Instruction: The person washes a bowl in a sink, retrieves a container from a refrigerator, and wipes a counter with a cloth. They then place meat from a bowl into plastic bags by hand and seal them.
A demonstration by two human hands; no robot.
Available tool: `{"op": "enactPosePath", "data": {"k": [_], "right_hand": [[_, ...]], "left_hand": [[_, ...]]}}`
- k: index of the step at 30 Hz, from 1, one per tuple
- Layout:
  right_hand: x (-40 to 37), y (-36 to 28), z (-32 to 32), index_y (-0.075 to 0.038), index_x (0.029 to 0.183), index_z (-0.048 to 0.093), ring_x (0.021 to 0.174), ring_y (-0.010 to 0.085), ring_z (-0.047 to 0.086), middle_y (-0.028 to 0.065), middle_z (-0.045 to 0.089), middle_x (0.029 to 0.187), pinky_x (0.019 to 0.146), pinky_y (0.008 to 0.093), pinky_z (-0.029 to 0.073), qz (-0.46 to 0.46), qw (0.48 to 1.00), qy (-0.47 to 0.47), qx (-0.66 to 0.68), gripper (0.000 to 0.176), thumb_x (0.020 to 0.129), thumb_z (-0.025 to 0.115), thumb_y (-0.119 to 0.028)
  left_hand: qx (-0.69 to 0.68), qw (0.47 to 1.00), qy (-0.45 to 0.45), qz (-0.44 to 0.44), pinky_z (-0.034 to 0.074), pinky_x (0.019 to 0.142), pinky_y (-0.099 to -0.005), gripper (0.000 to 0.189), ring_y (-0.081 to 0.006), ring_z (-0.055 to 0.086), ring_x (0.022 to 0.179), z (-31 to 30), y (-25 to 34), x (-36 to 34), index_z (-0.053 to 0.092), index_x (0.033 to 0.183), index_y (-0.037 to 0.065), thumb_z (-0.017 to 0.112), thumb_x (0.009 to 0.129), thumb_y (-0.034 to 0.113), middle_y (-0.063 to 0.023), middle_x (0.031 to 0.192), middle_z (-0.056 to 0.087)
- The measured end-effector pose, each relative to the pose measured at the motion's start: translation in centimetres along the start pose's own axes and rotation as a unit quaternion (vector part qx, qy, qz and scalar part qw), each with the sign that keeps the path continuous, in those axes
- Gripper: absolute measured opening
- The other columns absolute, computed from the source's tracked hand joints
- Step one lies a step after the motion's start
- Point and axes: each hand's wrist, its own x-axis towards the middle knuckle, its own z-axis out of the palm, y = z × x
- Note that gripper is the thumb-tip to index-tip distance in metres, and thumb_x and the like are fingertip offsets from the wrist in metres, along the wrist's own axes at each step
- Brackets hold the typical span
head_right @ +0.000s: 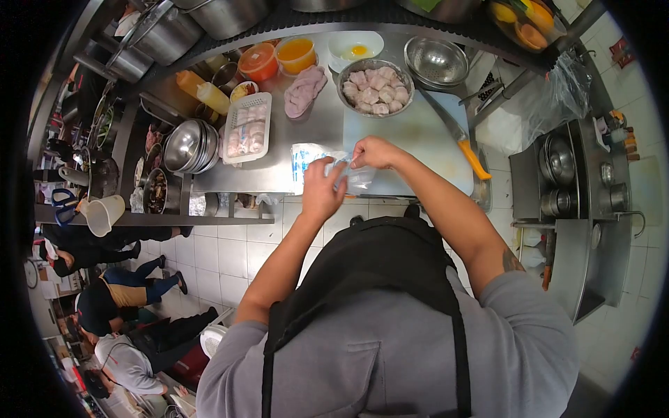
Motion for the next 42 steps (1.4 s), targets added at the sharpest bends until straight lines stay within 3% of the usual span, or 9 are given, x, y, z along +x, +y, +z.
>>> {"op": "enactPosePath", "data": {"k": [7,12,17,21,26,29,31,35,42], "right_hand": [[0.2,1.5,-1.1,-0.004,0.094,0.071,0.075,0.0127,0.056,0.0012,0.066,0.083,0.071,0.0302,0.046,0.01,0.988,0.02,0.151,0.019,0.087,0.075,-0.021],[-3.5,-0.2,-4.0,-0.005,0.099,0.061,0.081,0.0122,0.057,-0.0015,0.058,0.086,0.075,0.0283,0.046,-0.064,0.97,0.126,0.196,0.018,0.095,0.066,-0.022],[-8.8,-1.7,-8.0,-0.011,0.103,0.058,0.08,0.0111,0.057,-0.0022,0.057,0.092,0.073,0.0296,0.049,-0.191,0.834,0.323,0.405,0.008,0.099,0.059,-0.018],[-15.5,-3.2,-12.0,-0.011,0.099,0.059,0.08,0.0079,0.056,-0.0023,0.057,0.087,0.069,0.0266,0.047,-0.192,0.726,0.446,0.487,0.004,0.099,0.057,-0.015],[-21.6,0.7,-13.2,-0.009,0.1,0.057,0.084,0.0077,0.056,-0.0031,0.057,0.09,0.075,0.0242,0.044,-0.235,0.743,0.452,0.434,0.005,0.099,0.054,-0.013],[-23.3,1.4,-11.6,-0.01,0.095,0.056,0.08,0.0063,0.053,-0.0037,0.055,0.086,0.072,0.0229,0.042,-0.193,0.742,0.462,0.445,0.005,0.099,0.055,-0.013],[-23.6,1.1,-10.4,-0.01,0.089,0.054,0.071,0.0051,0.052,-0.0041,0.055,0.08,0.066,0.0226,0.043,-0.153,0.738,0.486,0.443,0.012,0.099,0.056,-0.015],[-23.4,1.2,-9.1,-0.01,0.088,0.053,0.07,0.0047,0.051,-0.0045,0.055,0.079,0.066,0.0226,0.043,-0.123,0.746,0.483,0.442,0.013,0.1,0.057,-0.016],[-23.9,1.1,-8.8,-0.01,0.087,0.054,0.073,0.0048,0.051,-0.0041,0.056,0.081,0.069,0.022,0.043,-0.095,0.759,0.472,0.437,0.014,0.1,0.056,-0.016]], "left_hand": [[0.169,0.977,-0.123,-0.032,0.032,0.108,-0.0547,0.04,-0.0438,0.031,0.139,4.0,-1.0,-1.1,0.07,0.12,0.015,0.068,0.087,0.036,-0.0181,0.154,0.035],[0.149,0.974,-0.138,-0.106,0.037,0.103,-0.0562,0.039,-0.0399,0.041,0.132,4.7,-1.7,-1.2,0.066,0.123,0.012,0.062,0.092,0.034,-0.0183,0.155,0.034],[0.161,0.951,-0.178,-0.195,0.043,0.099,-0.0513,0.039,-0.0362,0.052,0.117,4.3,-3.2,0.1,0.063,0.126,0.01,0.06,0.093,0.031,-0.0196,0.15,0.041],[0.132,0.963,-0.151,-0.18,0.041,0.099,-0.0497,0.04,-0.037,0.051,0.12,2.9,-3.2,0.6,0.069,0.12,0.011,0.059,0.093,0.039,-0.0218,0.151,0.041],[-0.09,0.988,-0.003,-0.128,0.044,0.098,-0.0475,0.036,-0.0384,0.053,0.123,1.7,-5.3,-0.6,0.071,0.115,0.008,0.071,0.089,0.034,-0.0248,0.138,0.053],[-0.225,0.872,0.202,-0.385,0.052,0.074,-0.0332,0.044,-0.0228,0.066,0.084,1.4,-9.7,-0.6,0.058,0.117,0.001,0.071,0.091,0.033,-0.016,0.109,0.066],[-0.446,0.63,0.337,-0.539,0.047,0.054,-0.0296,0.046,-0.0189,0.059,0.067,-0.1,-13.7,1.4,0.048,0.118,0.0,0.07,0.093,0.033,-0.0113,0.092,0.058],[-0.534,0.549,0.295,-0.571,0.053,0.054,-0.0305,0.03,-0.0211,0.06,0.067,-1.5,-20.8,2.6,0.051,0.112,-0.003,0.064,0.096,0.018,-0.0133,0.092,0.06],[-0.563,0.57,0.26,-0.539,0.056,0.057,-0.0308,0.021,-0.0215,0.061,0.067,-0.9,-22.1,-1.3,0.054,0.108,-0.004,0.061,0.097,0.013,-0.0122,0.091,0.061]]}}
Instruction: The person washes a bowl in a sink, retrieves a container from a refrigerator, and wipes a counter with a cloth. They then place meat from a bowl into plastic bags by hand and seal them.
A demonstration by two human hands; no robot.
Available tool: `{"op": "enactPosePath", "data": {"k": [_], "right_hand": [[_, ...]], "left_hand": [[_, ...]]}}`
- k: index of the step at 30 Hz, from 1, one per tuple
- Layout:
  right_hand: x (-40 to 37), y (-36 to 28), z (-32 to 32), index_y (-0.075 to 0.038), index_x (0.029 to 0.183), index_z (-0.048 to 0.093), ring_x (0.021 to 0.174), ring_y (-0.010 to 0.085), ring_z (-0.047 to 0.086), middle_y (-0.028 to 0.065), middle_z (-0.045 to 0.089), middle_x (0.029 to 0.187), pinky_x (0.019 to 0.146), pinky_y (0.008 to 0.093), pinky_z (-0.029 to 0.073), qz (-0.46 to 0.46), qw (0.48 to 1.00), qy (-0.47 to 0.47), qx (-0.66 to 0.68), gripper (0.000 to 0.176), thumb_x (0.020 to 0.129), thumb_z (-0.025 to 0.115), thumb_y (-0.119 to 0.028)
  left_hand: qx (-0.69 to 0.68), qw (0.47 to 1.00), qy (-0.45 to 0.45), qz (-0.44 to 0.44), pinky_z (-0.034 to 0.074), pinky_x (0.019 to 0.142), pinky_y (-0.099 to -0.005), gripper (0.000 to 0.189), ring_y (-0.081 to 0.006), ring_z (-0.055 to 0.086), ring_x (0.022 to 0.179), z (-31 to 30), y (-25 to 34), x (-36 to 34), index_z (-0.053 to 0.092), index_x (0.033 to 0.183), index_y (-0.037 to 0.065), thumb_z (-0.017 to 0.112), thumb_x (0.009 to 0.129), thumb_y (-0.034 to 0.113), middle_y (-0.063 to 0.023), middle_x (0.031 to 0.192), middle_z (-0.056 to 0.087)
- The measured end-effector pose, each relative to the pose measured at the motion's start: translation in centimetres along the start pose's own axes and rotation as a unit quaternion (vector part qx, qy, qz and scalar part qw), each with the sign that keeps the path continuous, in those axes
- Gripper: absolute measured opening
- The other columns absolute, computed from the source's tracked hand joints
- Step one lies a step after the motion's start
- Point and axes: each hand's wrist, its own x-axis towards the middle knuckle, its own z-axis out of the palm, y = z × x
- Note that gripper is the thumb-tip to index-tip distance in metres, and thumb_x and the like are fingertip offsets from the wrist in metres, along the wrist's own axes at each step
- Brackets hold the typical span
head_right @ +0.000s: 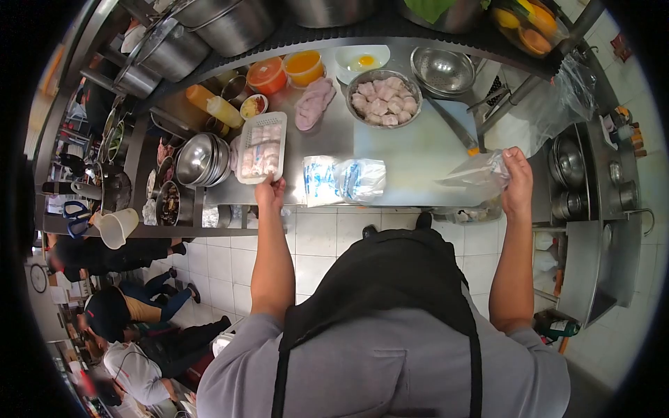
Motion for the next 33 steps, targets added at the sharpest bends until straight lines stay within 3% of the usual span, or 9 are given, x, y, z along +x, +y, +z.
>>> {"op": "enactPosePath", "data": {"k": [6,7,8,9,11,13,19,25,33], "right_hand": [[-1.7,-1.3,1.5,-0.007,0.093,0.056,0.075,0.007,0.052,-0.0017,0.057,0.086,0.069,0.0226,0.043,0.022,0.999,-0.038,0.029,0.009,0.098,0.052,-0.014],[-1.7,-1.5,1.7,-0.007,0.094,0.056,0.075,0.0073,0.052,-0.0013,0.057,0.086,0.069,0.0229,0.043,0.03,0.997,-0.06,0.041,0.009,0.097,0.051,-0.013],[-1.5,-1.6,1.6,-0.005,0.096,0.057,0.074,0.0079,0.052,-0.0008,0.057,0.085,0.066,0.0239,0.043,0.035,0.993,-0.1,0.046,0.008,0.094,0.051,-0.01],[-1.5,-1.7,2.2,-0.005,0.096,0.057,0.074,0.008,0.052,-0.0007,0.057,0.085,0.066,0.0239,0.042,0.044,0.992,-0.111,0.048,0.008,0.094,0.051,-0.011],[-1.2,-1.9,4.0,-0.004,0.098,0.058,0.073,0.008,0.051,-0.0006,0.057,0.085,0.065,0.024,0.042,0.062,0.988,-0.134,0.055,0.009,0.095,0.051,-0.011],[-0.3,-1.7,4.8,-0.004,0.101,0.059,0.073,0.0082,0.053,-0.0006,0.057,0.084,0.066,0.0239,0.044,0.067,0.98,-0.174,0.069,0.011,0.095,0.054,-0.011],[1.3,-2.1,9.5,-0.002,0.105,0.062,0.082,0.0086,0.06,0.0009,0.063,0.092,0.074,0.0253,0.05,0.085,0.955,-0.274,0.081,0.014,0.097,0.057,-0.012],[1.2,-1.4,9.9,-0.001,0.107,0.063,0.094,0.0099,0.062,0.0035,0.065,0.1,0.082,0.0307,0.054,0.088,0.939,-0.317,0.098,0.015,0.098,0.055,-0.011],[-0.7,-0.4,6.6,-0.002,0.104,0.062,0.09,0.0108,0.061,0.0021,0.064,0.098,0.082,0.0338,0.054,0.123,0.955,-0.25,0.099,0.013,0.096,0.057,-0.011]], "left_hand": [[0.292,0.953,0.063,0.049,0.052,0.059,-0.0296,0.03,-0.0214,0.062,0.067,-1.2,-1.2,-8.4,0.06,0.103,-0.003,0.064,0.097,0.026,-0.0126,0.082,0.063],[0.49,0.816,0.071,0.297,0.051,0.062,-0.0354,0.029,-0.0253,0.062,0.069,-2.5,-4.5,-8.1,0.061,0.105,-0.002,0.068,0.093,0.023,-0.0135,0.081,0.064],[0.511,0.795,-0.014,0.327,0.052,0.08,-0.0425,0.037,-0.0311,0.064,0.084,-0.9,-5.5,-11.1,0.062,0.111,-0.001,0.074,0.087,0.023,-0.0168,0.092,0.066],[0.556,0.692,-0.107,0.449,0.046,0.097,-0.0461,0.049,-0.0356,0.058,0.109,1.2,-5.9,-14.4,0.059,0.122,0.002,0.077,0.081,0.022,-0.0189,0.115,0.062],[0.664,0.539,-0.234,0.462,0.035,0.108,-0.0529,0.061,-0.0384,0.042,0.131,4.2,-6.2,-17.5,0.054,0.136,0.017,0.073,0.078,0.018,-0.0171,0.145,0.044],[0.701,0.472,-0.222,0.486,0.035,0.108,-0.0533,0.056,-0.0381,0.043,0.132,4.5,-8.8,-13.4,0.054,0.136,0.019,0.067,0.082,0.015,-0.0167,0.142,0.048],[0.803,0.416,-0.126,0.409,0.036,0.108,-0.0535,0.059,-0.038,0.045,0.132,8.8,-5.4,-11.7,0.051,0.141,0.02,0.068,0.084,0.022,-0.0146,0.14,0.052],[0.791,0.44,-0.22,0.364,0.039,0.105,-0.0534,0.078,-0.0372,0.045,0.132,9.3,-5.5,-13.9,0.041,0.149,0.022,0.073,0.078,0.026,-0.0163,0.144,0.048],[0.695,0.399,-0.266,0.535,0.049,0.084,-0.0468,0.023,-0.0323,0.058,0.099,9.9,-5.3,-8.0,0.059,0.106,0.01,0.059,0.083,0.012,-0.012,0.098,0.059]]}}
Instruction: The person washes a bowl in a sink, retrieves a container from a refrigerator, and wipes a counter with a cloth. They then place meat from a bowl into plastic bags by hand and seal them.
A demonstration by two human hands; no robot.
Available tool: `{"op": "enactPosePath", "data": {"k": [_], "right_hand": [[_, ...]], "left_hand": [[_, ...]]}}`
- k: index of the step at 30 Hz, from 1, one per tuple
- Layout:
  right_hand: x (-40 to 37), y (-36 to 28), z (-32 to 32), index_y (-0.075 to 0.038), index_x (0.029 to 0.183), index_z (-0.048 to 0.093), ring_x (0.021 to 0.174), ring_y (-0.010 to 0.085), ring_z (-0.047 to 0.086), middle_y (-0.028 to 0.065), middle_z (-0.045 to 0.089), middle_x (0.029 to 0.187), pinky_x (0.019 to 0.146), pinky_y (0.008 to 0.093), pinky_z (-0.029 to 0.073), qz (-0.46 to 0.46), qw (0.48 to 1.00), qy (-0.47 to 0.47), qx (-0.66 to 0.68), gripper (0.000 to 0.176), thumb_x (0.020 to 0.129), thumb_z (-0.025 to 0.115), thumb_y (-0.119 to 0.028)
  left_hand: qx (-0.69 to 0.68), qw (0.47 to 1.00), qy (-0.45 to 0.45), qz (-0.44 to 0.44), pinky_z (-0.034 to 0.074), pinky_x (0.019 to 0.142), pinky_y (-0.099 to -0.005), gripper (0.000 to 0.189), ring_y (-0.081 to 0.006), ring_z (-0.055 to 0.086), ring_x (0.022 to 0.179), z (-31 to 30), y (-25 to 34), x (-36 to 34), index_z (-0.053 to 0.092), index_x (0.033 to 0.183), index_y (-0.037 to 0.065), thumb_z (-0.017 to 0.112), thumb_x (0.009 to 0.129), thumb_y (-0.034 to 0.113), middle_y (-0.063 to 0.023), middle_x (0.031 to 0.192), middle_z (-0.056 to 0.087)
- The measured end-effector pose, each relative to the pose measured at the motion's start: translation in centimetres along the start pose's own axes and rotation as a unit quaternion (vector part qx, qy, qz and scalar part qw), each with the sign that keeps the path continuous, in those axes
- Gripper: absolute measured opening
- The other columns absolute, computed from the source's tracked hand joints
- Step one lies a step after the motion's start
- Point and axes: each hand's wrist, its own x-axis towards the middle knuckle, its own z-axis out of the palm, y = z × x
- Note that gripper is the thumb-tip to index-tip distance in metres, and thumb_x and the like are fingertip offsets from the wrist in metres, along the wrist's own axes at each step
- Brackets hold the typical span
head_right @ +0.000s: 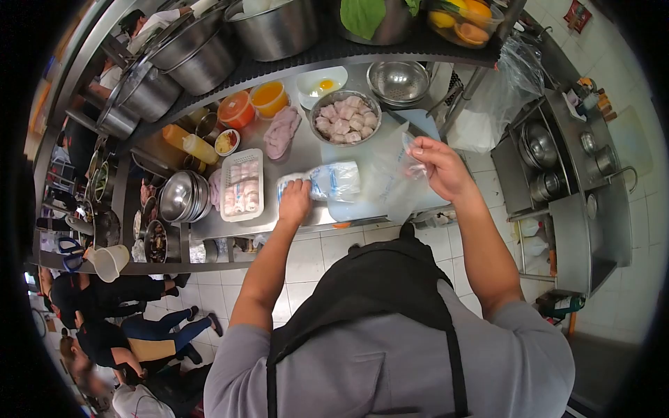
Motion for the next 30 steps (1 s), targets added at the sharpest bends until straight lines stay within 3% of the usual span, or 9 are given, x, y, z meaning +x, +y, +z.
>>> {"op": "enactPosePath", "data": {"k": [7,10,12,14,17,20,23,27,30], "right_hand": [[-1.6,-0.6,-1.3,-0.002,0.097,0.063,0.088,0.0116,0.063,0.0028,0.066,0.094,0.081,0.0328,0.054,-0.016,1.0,-0.011,-0.012,0.01,0.095,0.059,-0.011],[-2.1,-1.0,-1.0,-0.002,0.095,0.063,0.086,0.0122,0.064,0.0035,0.066,0.092,0.081,0.0317,0.053,-0.002,0.999,-0.023,-0.042,0.009,0.094,0.062,-0.01],[-2.3,-0.8,-0.9,-0.001,0.096,0.064,0.083,0.0123,0.064,0.0037,0.066,0.09,0.081,0.0306,0.052,0.024,0.997,-0.056,-0.049,0.011,0.094,0.063,-0.011],[-1.9,-1.5,-1.0,0.0,0.098,0.065,0.083,0.012,0.064,0.0035,0.066,0.091,0.081,0.0304,0.052,0.059,0.991,-0.099,-0.07,0.014,0.095,0.063,-0.013],[-1.0,-3.8,-2.5,0.0,0.104,0.064,0.084,0.0124,0.065,0.004,0.068,0.095,0.08,0.0292,0.053,0.104,0.94,-0.179,-0.272,0.018,0.093,0.065,-0.014],[-0.1,-5.5,-6.6,0.0,0.125,0.058,0.095,0.0103,0.064,0.0055,0.065,0.114,0.086,0.0306,0.053,-0.017,0.997,-0.026,-0.075,0.037,0.099,0.061,-0.026],[-1.1,-2.2,-10.4,-0.002,0.144,0.043,0.111,0.0152,0.062,0.0089,0.057,0.133,0.094,0.0371,0.053,0.016,0.96,-0.047,0.275,0.056,0.103,0.053,-0.038],[-4.5,8.0,-9.5,-0.007,0.144,0.043,0.127,0.0308,0.055,0.0123,0.054,0.139,0.103,0.0467,0.046,0.083,0.968,-0.112,0.208,0.056,0.104,0.047,-0.046],[-1.7,10.0,-8.4,-0.009,0.137,0.05,0.12,0.026,0.059,0.0093,0.059,0.133,0.097,0.04,0.048,0.003,0.996,0.013,0.09,0.043,0.102,0.055,-0.034]], "left_hand": [[0.091,0.987,-0.092,-0.096,0.045,0.097,-0.0472,0.046,-0.0354,0.055,0.114,-1.7,-2.5,2.7,0.058,0.131,0.01,0.062,0.085,0.013,-0.0159,0.124,0.059],[-0.096,0.988,0.027,-0.118,0.04,0.107,-0.0483,0.064,-0.038,0.049,0.127,-5.2,3.4,4.0,0.051,0.141,0.008,0.071,0.08,0.014,-0.0202,0.137,0.053],[-0.43,0.902,0.043,-0.016,0.037,0.111,-0.047,0.075,-0.0365,0.043,0.136,-10.6,10.3,6.3,0.045,0.146,0.005,0.076,0.079,0.018,-0.0236,0.146,0.046],[-0.695,0.718,-0.001,0.032,0.035,0.113,-0.0447,0.073,-0.0314,0.044,0.136,-11.4,16.1,8.1,0.045,0.145,0.004,0.077,0.081,0.02,-0.0215,0.146,0.046],[-0.78,0.566,-0.249,0.093,0.045,0.102,-0.0427,0.058,-0.0243,0.057,0.12,-11.6,19.3,11.0,0.052,0.138,0.004,0.074,0.086,0.019,-0.0138,0.133,0.057],[-0.82,0.514,-0.249,-0.033,0.052,0.086,-0.0362,0.036,-0.0178,0.063,0.101,-10.2,19.7,12.7,0.059,0.125,0.006,0.069,0.092,0.015,-0.0046,0.116,0.064],[-0.881,0.448,-0.065,-0.141,0.053,0.073,-0.0303,0.014,-0.0113,0.061,0.083,-11.5,19.4,14.3,0.062,0.109,0.007,0.063,0.096,0.011,0.0019,0.096,0.064],[-0.872,0.415,0.099,-0.239,0.051,0.07,-0.0284,0.014,-0.0108,0.059,0.079,-10.5,17.2,16.7,0.061,0.108,0.007,0.064,0.095,0.01,0.0015,0.093,0.063],[-0.843,0.46,0.075,-0.268,0.058,0.076,-0.035,0.023,-0.0173,0.066,0.088,-6.2,14.0,17.1,0.057,0.118,0.003,0.061,0.096,0.008,-0.0054,0.105,0.065]]}}
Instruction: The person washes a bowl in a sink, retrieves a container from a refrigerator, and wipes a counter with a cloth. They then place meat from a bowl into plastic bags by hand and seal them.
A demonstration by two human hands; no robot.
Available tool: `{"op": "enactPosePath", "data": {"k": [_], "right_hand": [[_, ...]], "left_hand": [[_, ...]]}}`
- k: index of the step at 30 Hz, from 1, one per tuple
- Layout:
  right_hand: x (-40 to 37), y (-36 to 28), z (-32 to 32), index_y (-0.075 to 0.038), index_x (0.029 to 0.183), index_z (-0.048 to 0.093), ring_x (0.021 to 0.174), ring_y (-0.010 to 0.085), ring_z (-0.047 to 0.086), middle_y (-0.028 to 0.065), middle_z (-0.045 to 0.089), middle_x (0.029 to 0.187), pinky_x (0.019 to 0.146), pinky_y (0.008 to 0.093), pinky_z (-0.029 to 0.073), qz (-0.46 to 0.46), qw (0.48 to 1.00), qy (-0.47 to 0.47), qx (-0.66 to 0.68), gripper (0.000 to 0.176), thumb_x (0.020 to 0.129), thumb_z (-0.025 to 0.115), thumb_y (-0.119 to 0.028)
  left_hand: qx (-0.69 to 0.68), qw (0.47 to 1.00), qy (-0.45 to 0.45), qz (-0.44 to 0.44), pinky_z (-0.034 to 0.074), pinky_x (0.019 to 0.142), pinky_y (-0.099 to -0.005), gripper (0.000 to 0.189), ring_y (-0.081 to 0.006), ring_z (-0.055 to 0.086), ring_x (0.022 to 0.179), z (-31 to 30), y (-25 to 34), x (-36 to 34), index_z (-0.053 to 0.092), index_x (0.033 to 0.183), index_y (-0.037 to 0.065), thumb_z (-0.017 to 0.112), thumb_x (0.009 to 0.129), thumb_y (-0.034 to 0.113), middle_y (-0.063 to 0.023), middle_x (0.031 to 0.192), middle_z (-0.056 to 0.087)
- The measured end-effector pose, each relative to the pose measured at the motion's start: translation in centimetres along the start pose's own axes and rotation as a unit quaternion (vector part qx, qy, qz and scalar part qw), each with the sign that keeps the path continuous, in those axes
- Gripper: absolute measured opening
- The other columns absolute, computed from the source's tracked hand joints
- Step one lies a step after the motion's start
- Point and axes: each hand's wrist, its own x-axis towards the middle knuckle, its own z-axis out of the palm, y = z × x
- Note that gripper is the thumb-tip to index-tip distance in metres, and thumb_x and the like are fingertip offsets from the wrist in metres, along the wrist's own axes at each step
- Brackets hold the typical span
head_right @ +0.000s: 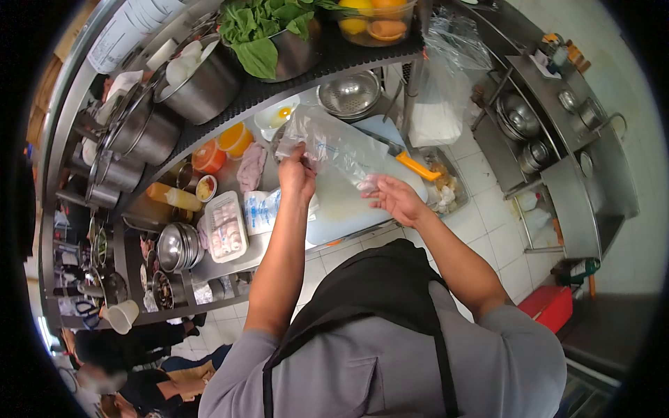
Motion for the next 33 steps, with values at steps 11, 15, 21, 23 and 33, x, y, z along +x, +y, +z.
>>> {"op": "enactPosePath", "data": {"k": [11,15,21,23,33], "right_hand": [[1.2,-2.7,-0.3,-0.01,0.086,0.062,0.077,0.0074,0.054,-0.0035,0.061,0.081,0.074,0.0262,0.043,0.008,0.983,0.117,-0.139,0.012,0.093,0.07,-0.015],[0.2,-4.4,1.3,-0.009,0.083,0.059,0.073,0.0077,0.052,-0.0024,0.058,0.077,0.071,0.0241,0.042,0.047,0.988,0.065,-0.133,0.016,0.092,0.071,-0.013],[0.5,-6.0,-0.8,-0.007,0.084,0.057,0.071,0.0096,0.054,0.0005,0.06,0.077,0.066,0.0258,0.044,0.004,0.986,0.122,-0.116,0.014,0.088,0.071,-0.008],[0.6,-4.5,-1.9,-0.004,0.086,0.057,0.071,0.013,0.058,0.0033,0.063,0.078,0.067,0.0281,0.046,-0.106,0.953,0.17,-0.225,0.014,0.081,0.07,-0.002],[-2.8,-6.7,-5.1,-0.012,0.095,0.064,0.082,0.0167,0.061,0.0024,0.065,0.093,0.07,0.0308,0.049,0.131,0.984,0.091,0.085,0.016,0.081,0.063,-0.005]], "left_hand": [[0.532,0.717,0.229,0.388,0.051,0.071,-0.037,0.048,-0.0242,0.061,0.086,-0.9,1.3,-7.7,0.054,0.121,-0.004,0.073,0.089,0.027,-0.0151,0.102,0.062],[0.538,0.837,-0.059,0.081,0.05,0.068,-0.0348,0.036,-0.0195,0.06,0.076,6.0,-2.5,-14.1,0.061,0.108,0.001,0.075,0.089,0.027,-0.0085,0.084,0.063],[0.068,0.995,-0.014,-0.076,0.054,0.074,-0.0331,0.009,-0.0143,0.061,0.081,6.5,-7.1,-12.0,0.056,0.092,0.009,0.062,0.097,0.012,-0.003,0.088,0.063],[-0.057,0.99,0.004,-0.127,0.054,0.078,-0.0357,0.008,-0.0159,0.062,0.083,8.0,-7.1,-11.6,0.053,0.094,0.009,0.059,0.098,0.011,-0.0034,0.089,0.062],[0.147,0.989,-0.028,0.008,0.043,0.061,-0.0309,0.016,-0.0122,0.048,0.065,12.0,-11.8,-7.6,0.046,0.09,0.009,0.056,0.101,0.016,-0.0008,0.075,0.05]]}}
